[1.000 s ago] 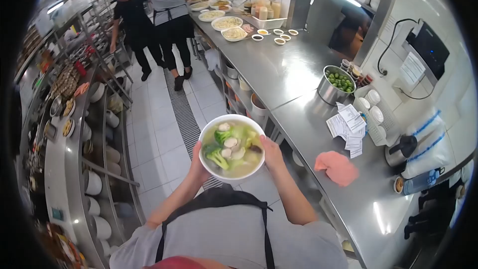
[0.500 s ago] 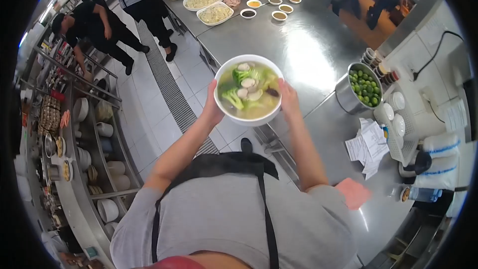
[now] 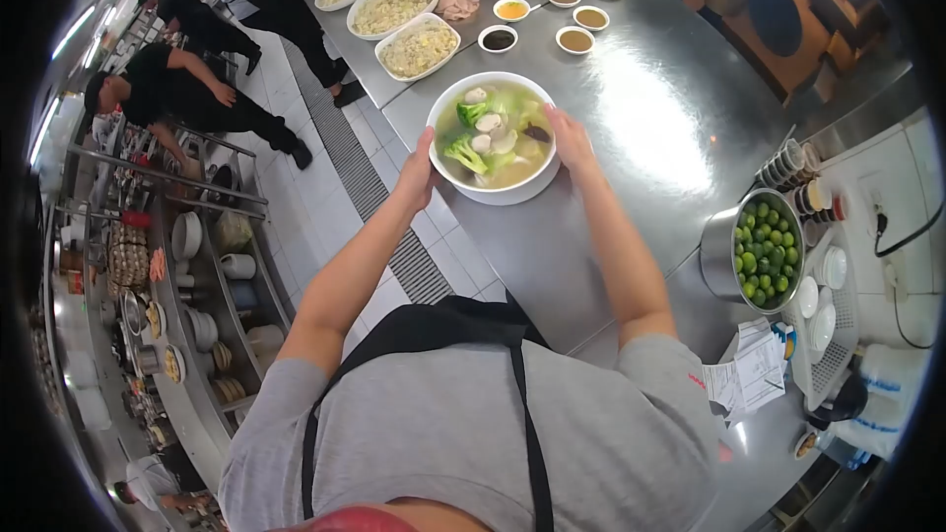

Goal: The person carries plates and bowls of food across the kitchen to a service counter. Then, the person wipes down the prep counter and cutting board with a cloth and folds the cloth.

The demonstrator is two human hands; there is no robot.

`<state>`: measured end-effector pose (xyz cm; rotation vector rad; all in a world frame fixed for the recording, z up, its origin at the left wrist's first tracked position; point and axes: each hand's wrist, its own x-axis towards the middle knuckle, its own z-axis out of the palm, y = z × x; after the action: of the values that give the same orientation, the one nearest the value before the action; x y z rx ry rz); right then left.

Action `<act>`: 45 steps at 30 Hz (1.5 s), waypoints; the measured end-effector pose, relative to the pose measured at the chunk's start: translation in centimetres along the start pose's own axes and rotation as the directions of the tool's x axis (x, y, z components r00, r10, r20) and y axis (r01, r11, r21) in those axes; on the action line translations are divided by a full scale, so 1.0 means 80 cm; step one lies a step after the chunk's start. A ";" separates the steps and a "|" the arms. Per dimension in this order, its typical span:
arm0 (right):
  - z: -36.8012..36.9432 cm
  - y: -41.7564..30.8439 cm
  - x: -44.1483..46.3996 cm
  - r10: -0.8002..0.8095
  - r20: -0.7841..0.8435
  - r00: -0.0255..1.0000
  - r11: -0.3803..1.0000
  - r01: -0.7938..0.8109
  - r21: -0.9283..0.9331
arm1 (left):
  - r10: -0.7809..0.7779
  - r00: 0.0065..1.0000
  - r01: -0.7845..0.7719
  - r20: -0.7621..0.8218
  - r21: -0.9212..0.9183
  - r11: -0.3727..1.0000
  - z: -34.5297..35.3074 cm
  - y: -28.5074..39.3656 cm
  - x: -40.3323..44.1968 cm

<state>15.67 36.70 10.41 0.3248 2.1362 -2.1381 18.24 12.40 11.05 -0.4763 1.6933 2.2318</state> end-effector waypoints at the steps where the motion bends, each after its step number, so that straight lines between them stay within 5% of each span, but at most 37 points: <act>1: 0.001 0.000 0.012 -0.025 0.019 1.000 1.000 0.025 -0.015 | -0.012 1.000 0.012 0.001 0.007 1.000 -0.002 0.001 0.009; 9: 0.009 -0.026 0.044 0.047 -0.037 0.998 0.979 -0.054 -0.199 | -0.022 0.996 0.025 -0.089 0.037 0.999 -0.005 0.013 0.048; 12: 0.010 -0.016 0.060 -0.037 0.002 0.999 0.982 0.037 -0.184 | 0.004 0.996 -0.003 -0.091 0.005 1.000 -0.003 0.019 0.050; 14: 0.007 0.001 0.072 -0.079 0.051 0.996 0.983 0.086 -0.160 | 0.039 0.990 -0.022 -0.136 0.122 0.992 -0.010 0.012 0.061; 16: 0.007 0.016 0.089 -0.220 -0.012 0.975 0.938 0.208 -0.276 | 0.240 0.938 -0.160 -0.249 0.304 0.939 -0.017 -0.006 0.086; 18: 0.010 -0.006 0.075 -0.069 0.004 0.998 0.979 0.069 -0.190 | 0.132 0.955 -0.043 -0.265 0.316 0.948 -0.006 0.024 0.055; 21: 0.017 -0.032 0.051 0.035 -0.053 0.998 0.990 -0.042 -0.132 | 0.327 0.888 -0.184 -0.323 0.402 0.897 -0.036 -0.009 0.071; 23: 0.008 0.003 0.076 -0.320 -0.180 0.930 0.936 0.281 -0.210 | 0.530 0.812 -0.384 -0.244 0.460 0.800 -0.047 -0.018 0.050; 24: 0.012 -0.007 0.064 -0.346 -0.162 0.924 0.927 0.310 -0.213 | 0.603 0.770 -0.443 -0.207 0.506 0.740 -0.041 -0.009 0.019; 26: 0.018 -0.044 0.016 -0.628 -0.334 0.703 0.759 0.459 -0.461 | 0.681 0.711 -0.504 -0.176 0.548 0.668 -0.022 0.021 -0.053; 27: 0.026 -0.062 -0.009 -0.641 -0.323 0.696 0.748 0.475 -0.463 | 0.811 0.585 -0.606 -0.012 0.658 0.447 -0.015 0.030 -0.078; 28: 0.037 -0.078 -0.039 -0.641 -0.197 0.742 0.722 0.496 -0.482 | 0.880 0.445 -0.666 0.167 0.719 0.200 -0.007 0.035 -0.103; 29: 0.050 -0.084 -0.063 -0.629 -0.070 0.774 0.692 0.517 -0.503 | 0.886 0.436 -0.672 0.156 0.711 0.205 0.002 0.043 -0.128; 31: 0.085 -0.077 -0.102 -0.537 0.177 0.825 0.680 0.547 -0.487 | 0.840 0.232 -0.700 0.491 0.684 -0.206 0.020 0.057 -0.164; 32: 0.102 -0.022 -0.095 -0.680 0.261 0.685 0.523 0.703 -0.482 | 0.847 0.213 -0.709 0.487 0.673 -0.209 0.025 0.050 -0.173; 33: 0.114 0.026 -0.085 -0.784 0.345 0.516 0.338 0.822 -0.458 | 0.791 0.216 -0.727 0.572 0.635 -0.260 0.029 0.036 -0.185; 35: 0.142 0.039 -0.133 -0.667 0.480 0.570 0.417 0.820 -0.392 | 0.731 0.203 -0.750 0.651 0.584 -0.312 0.029 0.015 -0.215; 37: 0.162 0.029 -0.190 -0.533 0.610 0.587 0.467 0.805 -0.366 | 0.714 0.333 -0.740 0.616 0.640 -0.207 0.017 0.001 -0.250; 39: 0.164 0.015 -0.253 -0.386 0.720 0.577 0.487 0.790 -0.372 | 0.679 0.331 -0.729 0.656 0.634 -0.257 0.020 -0.006 -0.301; 41: 0.157 0.011 -0.313 -0.280 0.785 0.553 0.470 0.792 -0.390 | 0.289 0.725 -0.554 0.625 0.779 -0.294 0.032 -0.014 -0.361; 44: 0.141 0.027 -0.396 -0.183 0.815 0.551 0.393 0.800 -0.453 | 0.113 0.774 -0.579 0.623 0.769 -0.271 0.037 -0.053 -0.422; 45: 0.134 0.039 -0.421 -0.160 0.808 0.568 0.360 0.795 -0.488 | 0.093 0.781 -0.601 0.618 0.783 -0.161 0.036 -0.070 -0.435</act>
<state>48.28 23.34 14.76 -1.1951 2.5756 -0.7433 51.74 15.33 21.98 0.9046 2.7702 0.4050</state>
